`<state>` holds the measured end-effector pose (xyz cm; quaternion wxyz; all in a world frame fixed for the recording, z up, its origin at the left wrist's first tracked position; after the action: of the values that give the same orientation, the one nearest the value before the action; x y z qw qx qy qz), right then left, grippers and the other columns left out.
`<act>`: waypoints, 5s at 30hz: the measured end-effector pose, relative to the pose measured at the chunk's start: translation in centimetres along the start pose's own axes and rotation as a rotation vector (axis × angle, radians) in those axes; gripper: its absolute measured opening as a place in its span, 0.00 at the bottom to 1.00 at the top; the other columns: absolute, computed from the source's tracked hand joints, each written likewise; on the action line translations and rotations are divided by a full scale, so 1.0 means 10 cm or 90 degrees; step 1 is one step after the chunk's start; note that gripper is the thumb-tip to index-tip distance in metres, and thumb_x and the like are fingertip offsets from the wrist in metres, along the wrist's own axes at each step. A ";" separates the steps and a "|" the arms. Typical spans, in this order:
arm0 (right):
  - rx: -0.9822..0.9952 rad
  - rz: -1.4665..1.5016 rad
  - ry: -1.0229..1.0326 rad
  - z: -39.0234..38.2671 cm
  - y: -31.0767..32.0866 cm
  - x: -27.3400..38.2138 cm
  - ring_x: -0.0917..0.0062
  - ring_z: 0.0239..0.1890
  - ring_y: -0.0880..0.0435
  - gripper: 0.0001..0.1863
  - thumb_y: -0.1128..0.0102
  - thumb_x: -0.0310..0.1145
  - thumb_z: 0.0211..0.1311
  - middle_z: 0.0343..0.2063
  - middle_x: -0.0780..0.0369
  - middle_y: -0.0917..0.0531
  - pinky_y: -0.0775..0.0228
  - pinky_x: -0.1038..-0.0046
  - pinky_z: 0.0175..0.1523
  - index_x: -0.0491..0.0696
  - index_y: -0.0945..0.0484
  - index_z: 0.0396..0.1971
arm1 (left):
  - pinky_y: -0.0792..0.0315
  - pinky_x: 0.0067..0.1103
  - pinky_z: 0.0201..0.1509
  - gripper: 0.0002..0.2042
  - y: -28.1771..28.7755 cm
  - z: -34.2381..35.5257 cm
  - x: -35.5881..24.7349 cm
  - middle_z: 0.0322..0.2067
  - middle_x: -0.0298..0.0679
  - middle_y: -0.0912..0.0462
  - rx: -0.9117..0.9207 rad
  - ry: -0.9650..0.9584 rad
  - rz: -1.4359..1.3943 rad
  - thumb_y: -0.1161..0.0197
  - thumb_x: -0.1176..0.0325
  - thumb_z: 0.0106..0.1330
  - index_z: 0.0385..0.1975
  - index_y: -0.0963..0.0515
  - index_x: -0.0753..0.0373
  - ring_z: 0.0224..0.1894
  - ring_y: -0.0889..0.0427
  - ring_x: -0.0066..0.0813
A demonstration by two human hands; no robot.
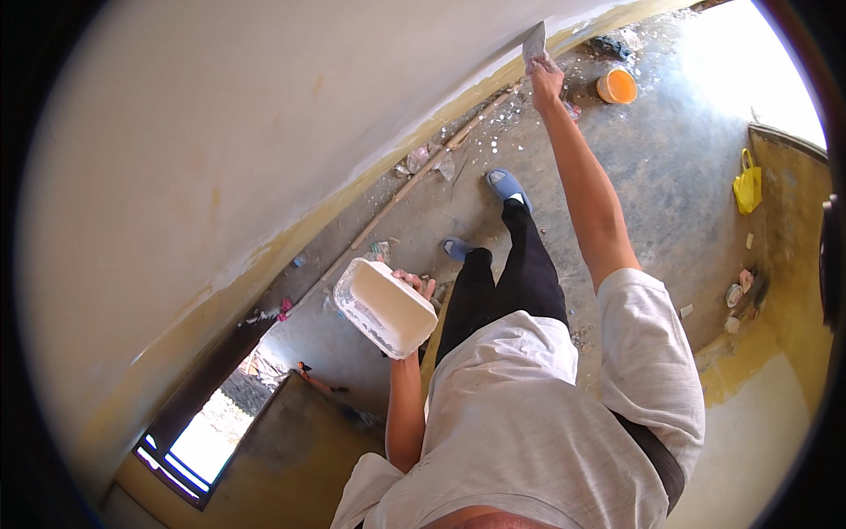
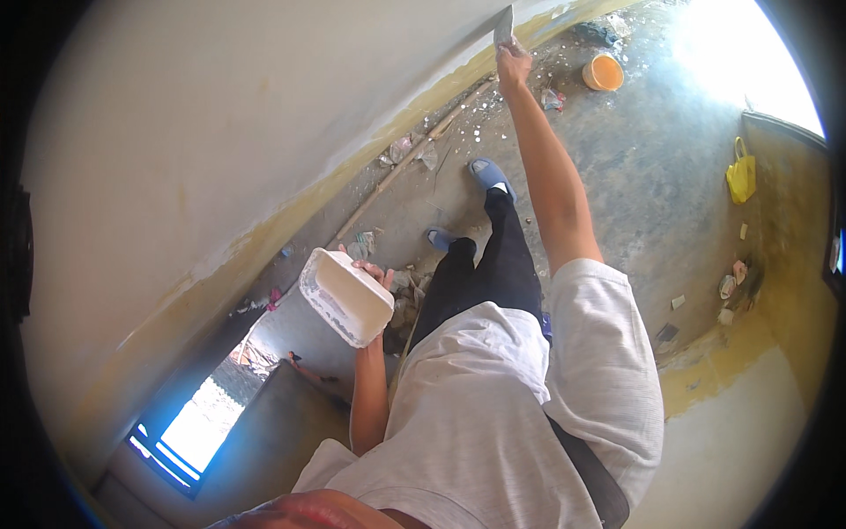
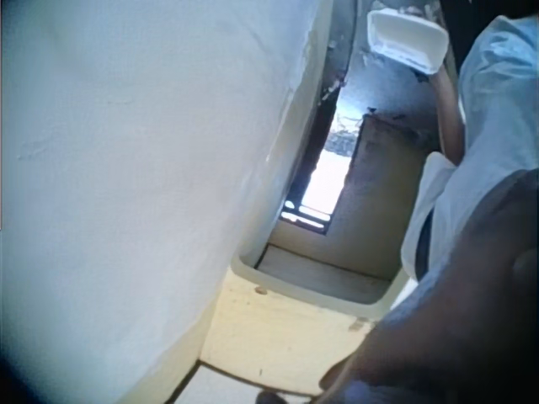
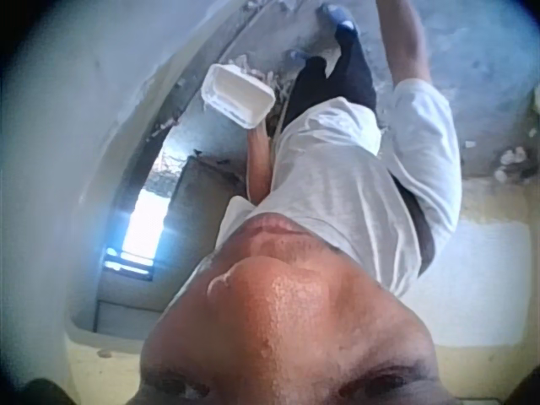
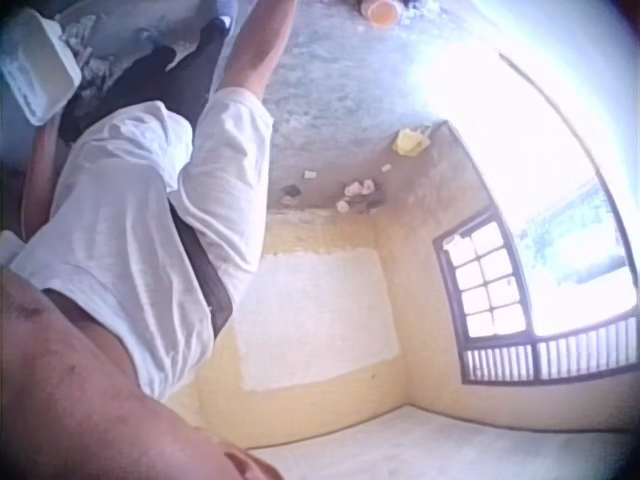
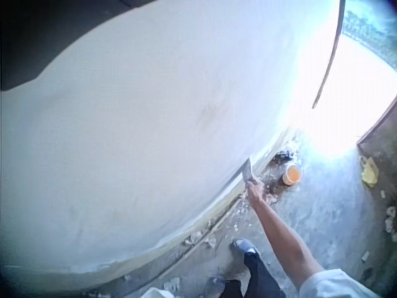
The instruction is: The person applies plaster to a wall using a putty knife, taking the material from a small plastic container held in their left hand and spreading it over a large section of the wall.
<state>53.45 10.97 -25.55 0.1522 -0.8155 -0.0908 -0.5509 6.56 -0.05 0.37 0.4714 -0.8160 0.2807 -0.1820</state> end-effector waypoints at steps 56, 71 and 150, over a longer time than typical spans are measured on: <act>-0.006 -0.032 -0.121 -1.41 0.48 -1.14 0.76 0.39 0.17 0.15 0.48 0.21 0.59 0.38 0.58 0.16 0.23 0.73 0.40 0.40 0.23 0.47 | 0.65 0.60 0.73 0.31 1.06 -0.38 -0.56 0.57 0.39 0.29 0.024 -0.018 -0.016 0.53 0.47 0.73 0.75 0.52 0.37 0.63 0.33 0.38; -0.083 -0.197 -0.009 -0.39 -0.31 -1.12 0.78 0.35 0.21 0.21 0.47 0.27 0.57 0.34 0.62 0.15 0.29 0.74 0.42 0.46 0.19 0.51 | 0.58 0.58 0.73 0.31 0.76 -0.24 -0.28 0.56 0.38 0.29 -0.079 -0.024 0.015 0.51 0.43 0.71 0.73 0.48 0.32 0.63 0.33 0.35; 0.023 -0.237 0.058 -1.73 -1.45 -1.07 0.63 0.54 0.18 0.23 0.40 0.25 0.55 0.50 0.51 0.18 0.28 0.67 0.60 0.41 0.26 0.54 | 0.41 0.33 0.67 0.26 0.86 -0.61 -0.71 0.50 0.39 0.24 -0.120 -0.113 -0.072 0.47 0.49 0.72 0.70 0.38 0.37 0.53 0.26 0.33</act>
<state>29.81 18.73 -27.32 0.0659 -0.7561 -0.2431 -0.6040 -4.89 -3.10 -4.38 0.4047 -0.8841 0.2071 -0.1081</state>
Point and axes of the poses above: each hand's wrist, its own z-axis towards the middle knuckle, its own y-axis out of the back of the hand, x = y × z, the point moved 1 cm from there along z, towards the middle knuckle
